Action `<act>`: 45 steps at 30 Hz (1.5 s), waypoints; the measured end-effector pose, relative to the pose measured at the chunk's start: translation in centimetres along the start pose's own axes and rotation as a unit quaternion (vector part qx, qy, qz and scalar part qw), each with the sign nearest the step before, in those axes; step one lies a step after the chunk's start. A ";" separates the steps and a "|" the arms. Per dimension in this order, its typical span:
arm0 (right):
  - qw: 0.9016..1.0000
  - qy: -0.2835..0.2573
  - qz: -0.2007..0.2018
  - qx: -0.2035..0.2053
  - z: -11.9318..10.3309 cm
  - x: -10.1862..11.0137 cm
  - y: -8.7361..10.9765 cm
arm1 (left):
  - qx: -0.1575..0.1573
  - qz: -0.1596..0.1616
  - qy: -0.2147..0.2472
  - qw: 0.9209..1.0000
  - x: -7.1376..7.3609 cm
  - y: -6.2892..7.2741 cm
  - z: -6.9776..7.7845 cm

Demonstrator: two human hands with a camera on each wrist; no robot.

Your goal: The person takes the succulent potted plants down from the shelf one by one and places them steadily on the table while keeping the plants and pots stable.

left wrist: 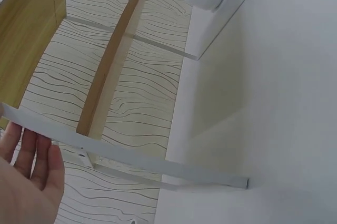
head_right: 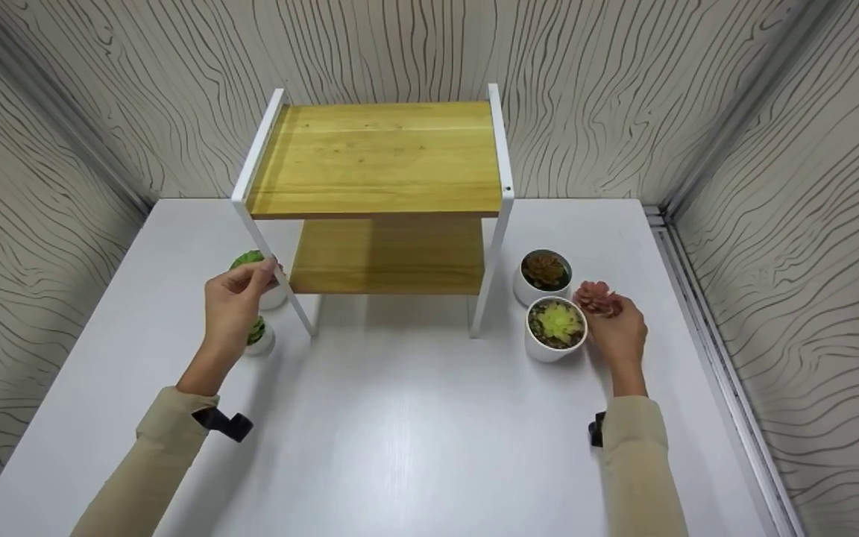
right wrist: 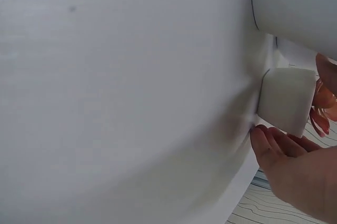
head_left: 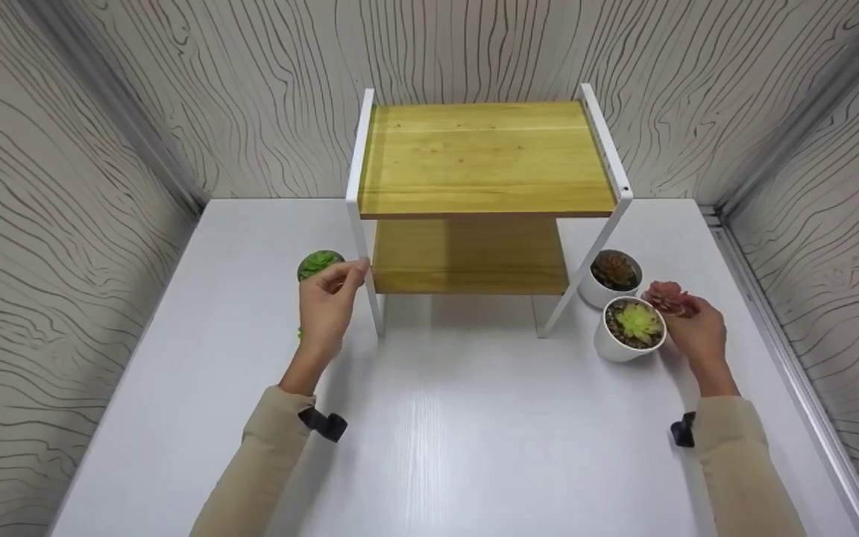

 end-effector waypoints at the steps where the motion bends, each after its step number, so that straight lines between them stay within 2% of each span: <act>1: 1.000 -0.004 -0.009 -0.003 0.1 0.0 0.1 | -0.007 0.004 -0.007 1.000 0.2 0.0 0.2; 4: 0.999 -0.010 -0.033 -0.005 0.1 0.3 0.4 | -0.033 0.012 -0.017 0.999 0.8 0.0 0.9; 8: 0.999 -0.021 -0.042 0.002 -0.4 1.2 0.8 | -0.063 0.020 -0.024 0.998 1.7 -0.2 2.0; 14: 0.999 -0.016 -0.022 0.023 -1.9 3.3 1.6 | -0.081 0.039 -0.056 0.994 3.0 -0.7 3.3; 19: 0.999 -0.021 -0.002 0.038 -4.2 4.9 2.3 | -0.092 0.049 -0.079 0.991 3.8 -1.3 4.2; 23: 0.995 -0.032 0.035 0.088 -7.1 6.4 2.9 | -0.098 0.030 -0.116 0.988 3.9 -2.1 5.0; 26: 0.989 -0.027 0.062 0.131 -9.3 7.6 3.3 | -0.118 0.018 -0.147 0.982 4.3 -2.8 5.9; 32: 0.981 0.009 0.076 0.177 -12.6 10.0 4.0 | -0.188 0.024 -0.179 0.965 6.0 -4.0 8.1; 36: 0.976 0.041 0.066 0.202 -15.0 10.9 4.4 | -0.215 0.010 -0.219 0.952 6.8 -5.1 9.2; 38: 0.973 0.048 0.066 0.218 -16.3 11.1 4.6 | -0.224 0.003 -0.255 0.941 7.2 -5.7 9.6; 41: 0.965 0.055 0.067 0.248 -18.3 11.3 4.8 | -0.231 -0.006 -0.317 0.920 7.7 -6.5 10.0; 45: 0.958 0.066 0.054 0.275 -20.2 10.8 4.7 | -0.223 -0.030 -0.387 0.894 8.2 -7.3 9.5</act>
Point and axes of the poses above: each hand's wrist, its own y-axis away from the middle knuckle, its own x-axis out of the back of the hand, z = x × y, the point moved 9 cm from there along -y, towards the middle knuckle, and after that the axes turned 2 degrees about z, right-handed, at the moved point
